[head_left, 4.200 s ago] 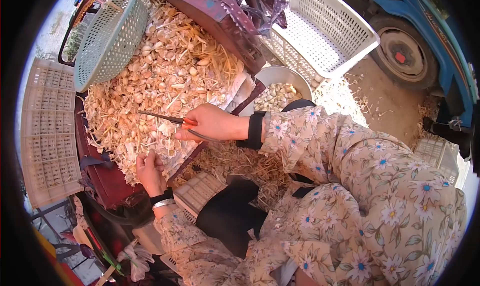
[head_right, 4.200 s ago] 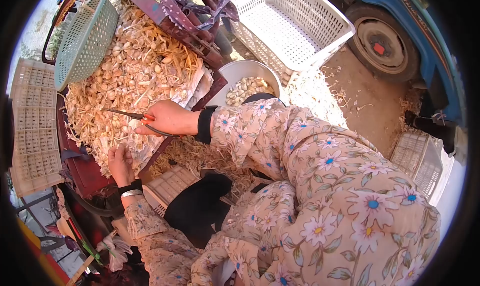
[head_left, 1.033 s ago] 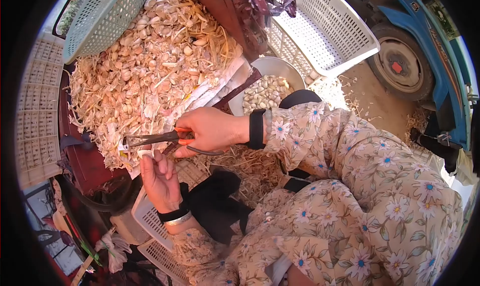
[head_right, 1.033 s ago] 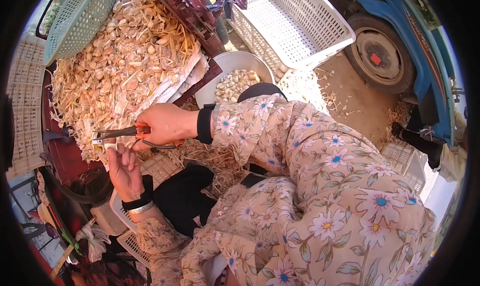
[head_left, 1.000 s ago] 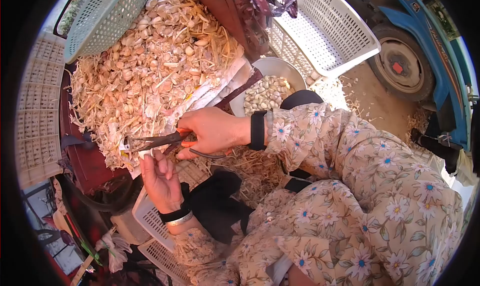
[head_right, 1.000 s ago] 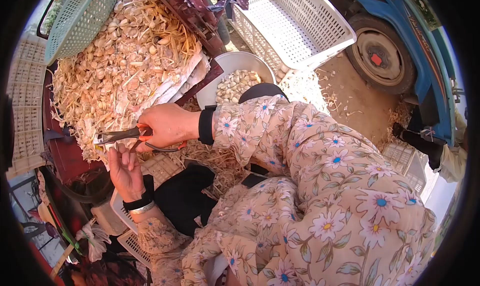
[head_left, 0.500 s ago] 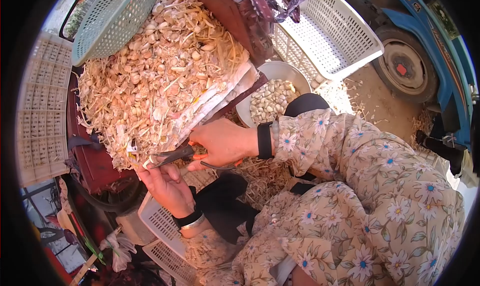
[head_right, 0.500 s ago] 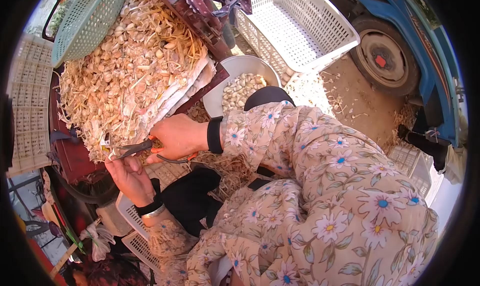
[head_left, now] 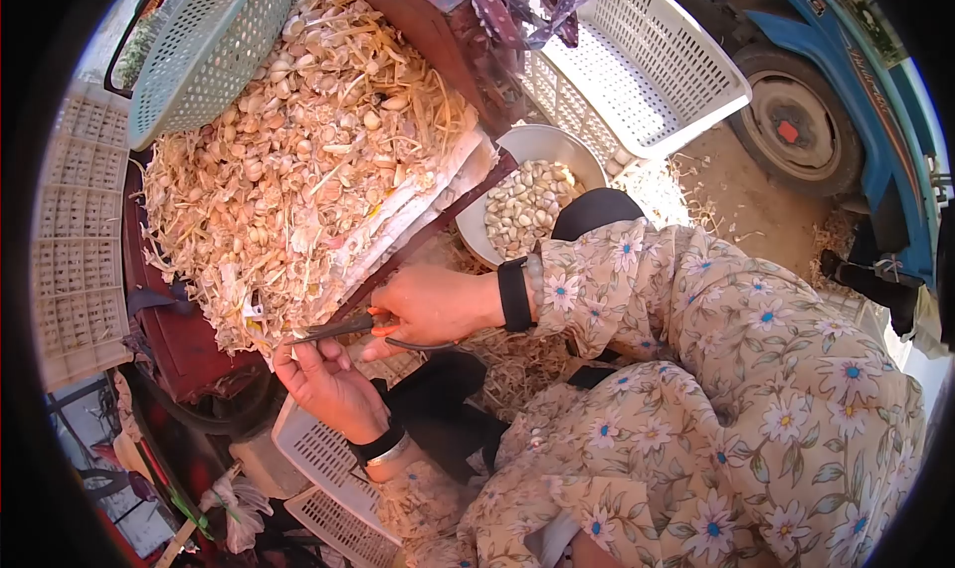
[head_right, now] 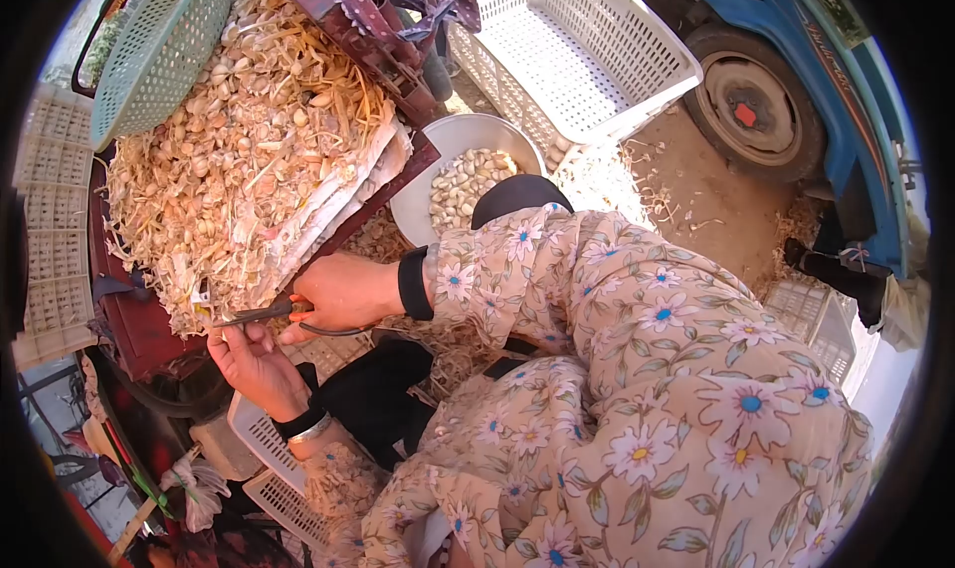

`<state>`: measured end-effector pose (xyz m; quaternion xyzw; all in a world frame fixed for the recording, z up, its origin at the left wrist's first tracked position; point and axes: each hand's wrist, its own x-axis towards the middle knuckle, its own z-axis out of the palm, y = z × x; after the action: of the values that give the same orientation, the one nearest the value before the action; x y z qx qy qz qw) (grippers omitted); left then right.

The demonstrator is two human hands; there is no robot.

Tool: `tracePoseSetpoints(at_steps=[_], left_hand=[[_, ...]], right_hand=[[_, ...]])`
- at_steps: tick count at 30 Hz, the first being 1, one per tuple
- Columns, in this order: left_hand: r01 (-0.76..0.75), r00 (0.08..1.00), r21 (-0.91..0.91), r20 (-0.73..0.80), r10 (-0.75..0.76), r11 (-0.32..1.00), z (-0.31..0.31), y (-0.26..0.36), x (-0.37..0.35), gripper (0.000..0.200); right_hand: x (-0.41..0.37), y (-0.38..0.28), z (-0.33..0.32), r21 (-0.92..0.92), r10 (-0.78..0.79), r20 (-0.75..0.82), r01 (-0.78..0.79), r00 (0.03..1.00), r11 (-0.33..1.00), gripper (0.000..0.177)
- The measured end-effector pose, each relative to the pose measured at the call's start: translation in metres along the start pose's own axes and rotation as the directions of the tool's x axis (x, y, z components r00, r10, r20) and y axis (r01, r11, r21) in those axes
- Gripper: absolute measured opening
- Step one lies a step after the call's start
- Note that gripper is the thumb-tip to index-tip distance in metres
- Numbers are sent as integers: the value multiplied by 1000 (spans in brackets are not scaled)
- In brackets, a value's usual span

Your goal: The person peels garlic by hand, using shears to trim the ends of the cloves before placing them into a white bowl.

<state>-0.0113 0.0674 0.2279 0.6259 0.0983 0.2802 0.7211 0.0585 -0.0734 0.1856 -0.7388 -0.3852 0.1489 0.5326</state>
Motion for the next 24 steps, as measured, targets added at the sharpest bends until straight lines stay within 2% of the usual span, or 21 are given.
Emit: tracePoseSetpoints(at_steps=[3,4,5,6,7,9,11,12,14,15,17,20,23,24], left_hand=[[-23,999,2,-36,23,1000,2,2,-1,11],[-38,998,2,-44,38,999,6,4,-2,11],[-53,997,3,-52,53,999,8,6,-3,11],[-30,999,10,-39,30,999,6,6,-2,10],[-9,1000,17,-25,9,1000,1,7,2,10],[55,998,75,-32,-53,996,-9,5,19,8],[140,989,177,-71,-129,974,-17,-8,56,6],[133,991,280,-45,-125,951,-19,-16,76,7],[111,991,480,7,-130,870,-27,-34,113,8],[62,990,638,57,-128,768,-36,-48,134,10],[-62,977,873,152,-148,483,-47,-71,163,15],[-225,952,936,271,-144,271,-45,-80,166,21],[-297,900,910,368,-234,289,-32,-62,156,23],[-334,899,914,382,-212,230,-34,-62,156,23]], right_hand=[[2,-2,-3,86,8,171,-23,985,996,58],[1,-9,-9,297,114,218,-178,969,938,59],[1,-17,-18,482,203,287,-324,936,814,59],[1,-20,-24,628,270,370,-453,889,633,60],[5,-15,-27,571,243,289,-371,926,733,61],[9,-8,-33,611,250,135,-279,959,741,60],[8,-8,-39,629,335,144,-347,931,696,61],[8,-7,-43,636,376,146,-378,915,672,61],[19,10,-26,630,353,65,-313,933,711,62],[23,20,-19,624,337,24,-278,941,730,62],[21,14,-27,620,367,57,-321,929,716,62],[26,20,-23,624,343,49,-296,938,723,63],[25,21,-21,644,319,27,-260,947,719,64],[24,19,-22,652,314,22,-252,949,715,65]])
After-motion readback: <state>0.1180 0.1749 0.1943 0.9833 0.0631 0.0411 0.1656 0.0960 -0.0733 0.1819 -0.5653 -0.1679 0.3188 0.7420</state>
